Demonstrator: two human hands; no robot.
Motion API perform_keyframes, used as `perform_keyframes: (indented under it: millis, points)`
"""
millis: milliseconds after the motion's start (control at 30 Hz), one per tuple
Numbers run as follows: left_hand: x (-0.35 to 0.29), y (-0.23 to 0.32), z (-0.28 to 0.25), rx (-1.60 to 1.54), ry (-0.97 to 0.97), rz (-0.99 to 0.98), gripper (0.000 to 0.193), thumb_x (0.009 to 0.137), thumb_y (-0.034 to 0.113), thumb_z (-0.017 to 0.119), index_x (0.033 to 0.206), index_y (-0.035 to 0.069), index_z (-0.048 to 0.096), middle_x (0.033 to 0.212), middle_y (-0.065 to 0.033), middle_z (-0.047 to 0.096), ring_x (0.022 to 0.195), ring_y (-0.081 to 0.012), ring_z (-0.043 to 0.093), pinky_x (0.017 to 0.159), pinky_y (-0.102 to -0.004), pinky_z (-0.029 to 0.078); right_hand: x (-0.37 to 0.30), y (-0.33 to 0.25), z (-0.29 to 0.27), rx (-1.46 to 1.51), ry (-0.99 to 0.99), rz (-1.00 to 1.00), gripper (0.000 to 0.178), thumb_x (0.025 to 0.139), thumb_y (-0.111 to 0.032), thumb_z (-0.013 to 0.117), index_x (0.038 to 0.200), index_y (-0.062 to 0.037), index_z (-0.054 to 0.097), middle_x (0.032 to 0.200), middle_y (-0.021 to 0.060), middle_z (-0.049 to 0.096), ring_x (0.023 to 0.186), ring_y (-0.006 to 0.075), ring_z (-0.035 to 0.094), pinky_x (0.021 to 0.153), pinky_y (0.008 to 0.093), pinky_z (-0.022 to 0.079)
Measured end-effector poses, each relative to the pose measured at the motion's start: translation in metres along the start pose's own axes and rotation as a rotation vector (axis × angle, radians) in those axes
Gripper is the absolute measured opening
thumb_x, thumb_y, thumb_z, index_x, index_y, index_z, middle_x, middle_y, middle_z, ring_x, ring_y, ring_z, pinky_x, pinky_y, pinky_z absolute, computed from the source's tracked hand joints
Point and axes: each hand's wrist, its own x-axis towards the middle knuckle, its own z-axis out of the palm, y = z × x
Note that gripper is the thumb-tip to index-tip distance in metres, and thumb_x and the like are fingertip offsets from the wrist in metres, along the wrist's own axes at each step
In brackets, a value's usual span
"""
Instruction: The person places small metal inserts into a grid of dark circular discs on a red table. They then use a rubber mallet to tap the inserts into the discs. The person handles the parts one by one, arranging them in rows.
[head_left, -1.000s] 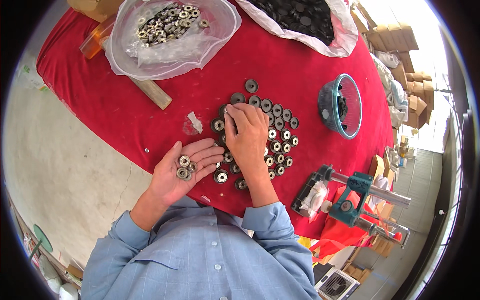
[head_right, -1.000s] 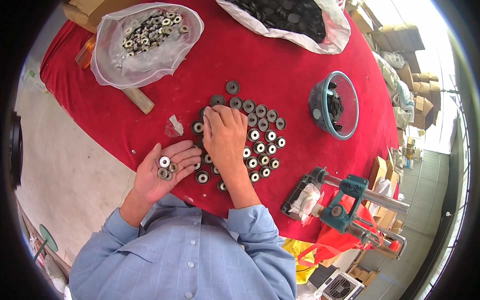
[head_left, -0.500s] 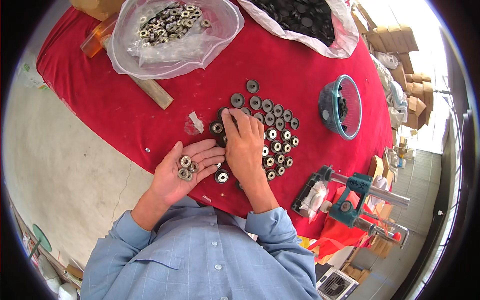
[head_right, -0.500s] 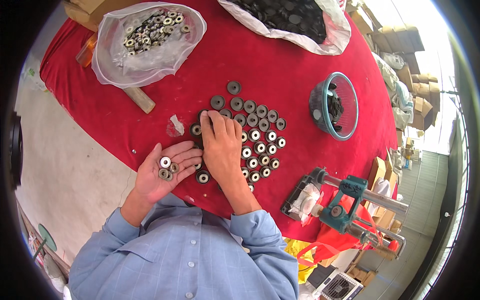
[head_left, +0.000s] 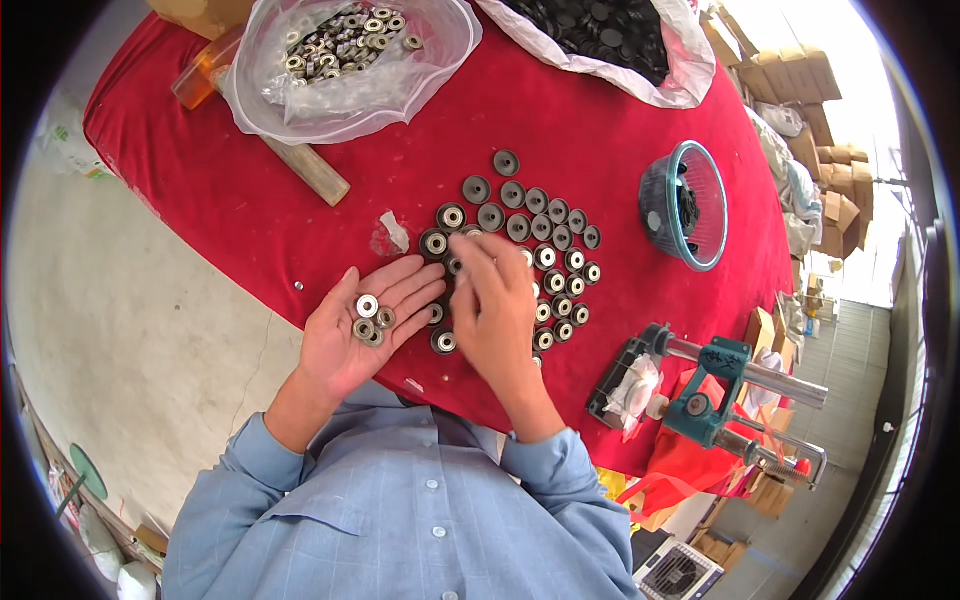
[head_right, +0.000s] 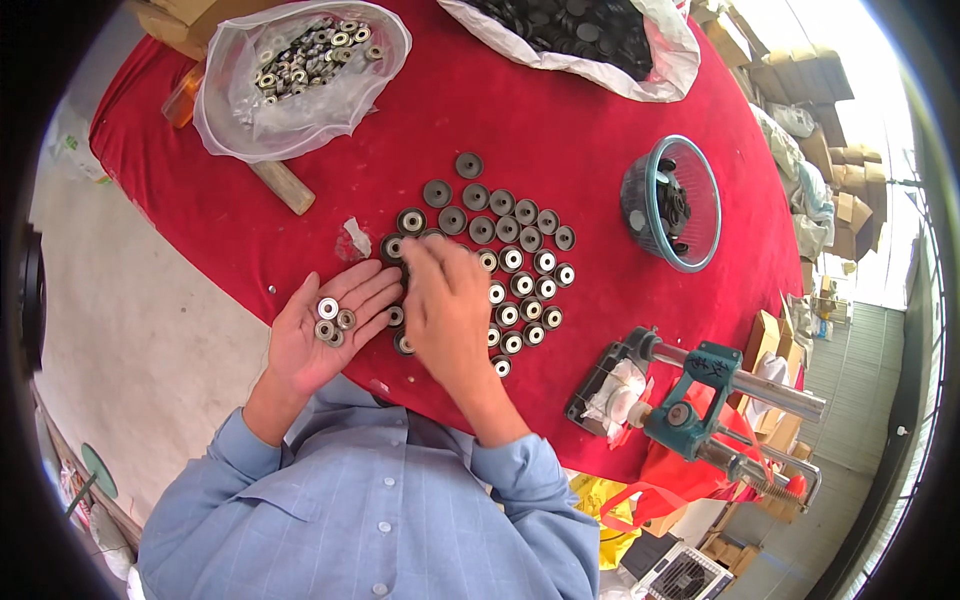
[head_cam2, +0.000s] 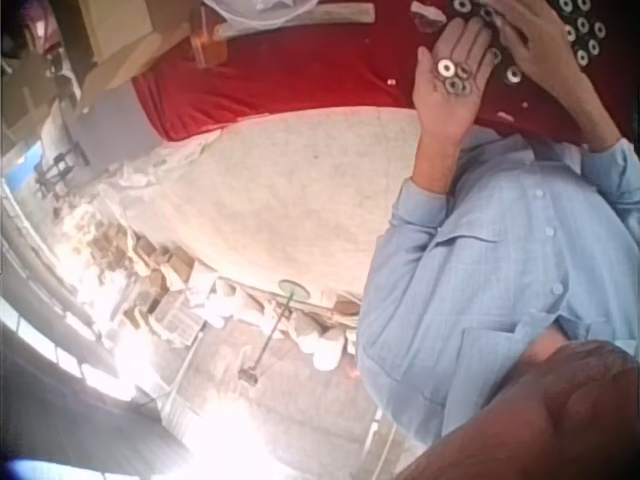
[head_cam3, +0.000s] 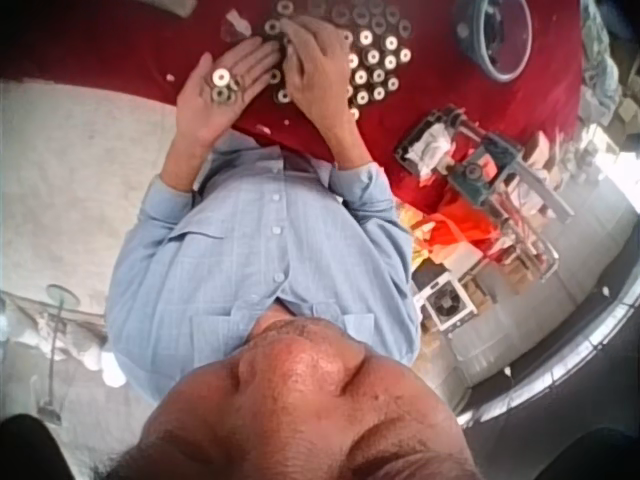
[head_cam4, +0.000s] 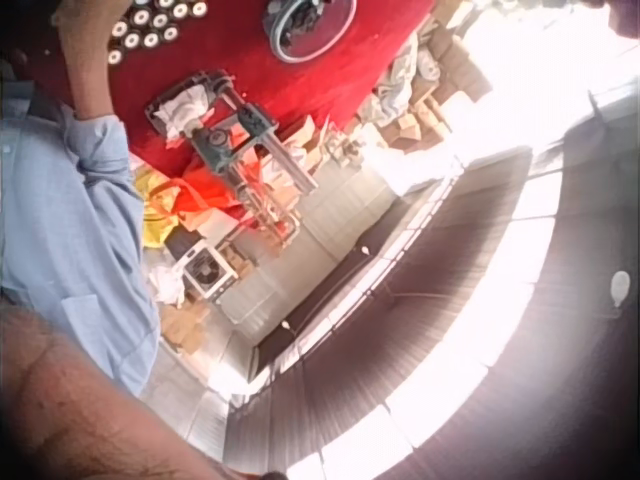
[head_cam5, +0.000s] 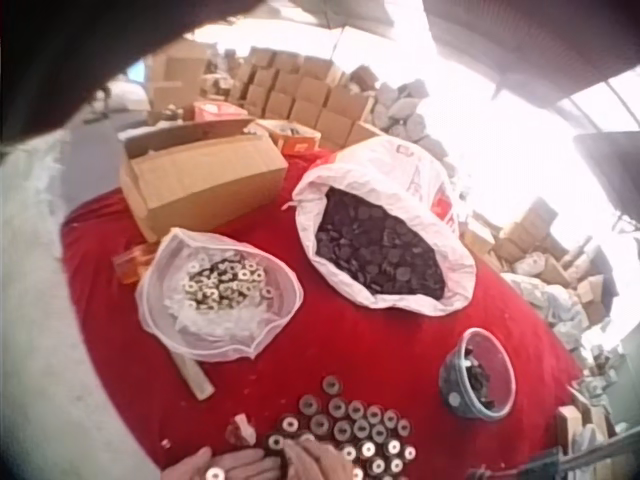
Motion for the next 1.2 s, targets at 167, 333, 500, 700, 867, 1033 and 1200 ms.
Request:
perform_keyframes:
  millis: [167,333,500,700,867,1033,1200]
  points:
    - [0.000,-0.001,-0.004,0.071,-0.059,0.031,0.071,0.119,0.044,0.023,0.166,-0.009,0.029,0.171,-0.0303,0.035,0.159,-0.0406,0.036,0.133,-0.0516,0.027,-0.026,-0.039,0.008,0.089,-0.207,-0.169,0.042,0.084,-0.003,0.076,0.126,-0.0069,0.073,0.122,0.0095,0.071,0.106,0.0300,0.067,0.090,0.0421,0.050]
    - [-0.001,-0.002,-0.006,0.101,-0.068,0.019,0.072,0.119,0.044,0.022,0.165,-0.010,0.030,0.170,-0.0309,0.036,0.158,-0.0415,0.037,0.132,-0.0521,0.029,-0.032,-0.035,0.020,0.161,-0.174,-0.196,0.037,0.084,-0.005,0.077,0.120,-0.0069,0.072,0.118,0.0075,0.071,0.104,0.0295,0.066,0.087,0.0425,0.049]
    - [-0.001,-0.001,-0.008,0.049,-0.006,0.020,0.071,0.119,0.044,0.024,0.165,-0.010,0.031,0.168,-0.0314,0.039,0.157,-0.0419,0.040,0.131,-0.0525,0.032,-0.015,-0.030,0.007,0.248,-0.142,-0.139,0.033,0.080,-0.007,0.077,0.111,-0.0080,0.069,0.114,0.0103,0.069,0.105,0.0324,0.066,0.089,0.0453,0.050]
    - [0.002,0.000,-0.009,0.056,-0.017,-0.004,0.071,0.119,0.044,0.026,0.164,-0.010,0.032,0.167,-0.0326,0.040,0.155,-0.0425,0.043,0.129,-0.0531,0.036,0.027,0.033,-0.006,-0.015,0.130,0.108,0.025,0.086,-0.002,0.078,0.108,-0.0046,0.068,0.110,0.0123,0.069,0.105,0.0331,0.068,0.089,0.0456,0.053]
    - [0.004,0.000,-0.009,0.055,-0.029,-0.019,0.072,0.119,0.046,0.025,0.164,-0.010,0.033,0.167,-0.0334,0.040,0.155,-0.0424,0.043,0.128,-0.0533,0.038,0.032,0.055,0.006,-0.184,0.110,0.000,0.021,0.087,-0.002,0.078,0.107,-0.0041,0.070,0.110,0.0114,0.068,0.101,0.0326,0.067,0.089,0.0451,0.052]
    - [0.002,0.000,-0.011,0.101,-0.026,-0.017,0.075,0.118,0.049,0.027,0.163,-0.011,0.034,0.167,-0.0326,0.040,0.156,-0.0411,0.042,0.129,-0.0510,0.035,0.025,0.055,0.012,-0.245,0.085,-0.076,0.023,0.089,-0.002,0.074,0.112,-0.0021,0.073,0.114,0.0088,0.066,0.103,0.0294,0.065,0.091,0.0434,0.050]
    - [0.001,0.000,-0.009,0.106,-0.009,-0.020,0.075,0.118,0.049,0.027,0.163,-0.011,0.034,0.167,-0.0325,0.041,0.156,-0.0408,0.042,0.129,-0.0504,0.036,0.009,0.035,0.007,-0.485,0.009,-0.072,0.041,0.084,0.000,0.069,0.125,-0.0024,0.073,0.126,0.0071,0.067,0.114,0.0268,0.063,0.098,0.0451,0.045]
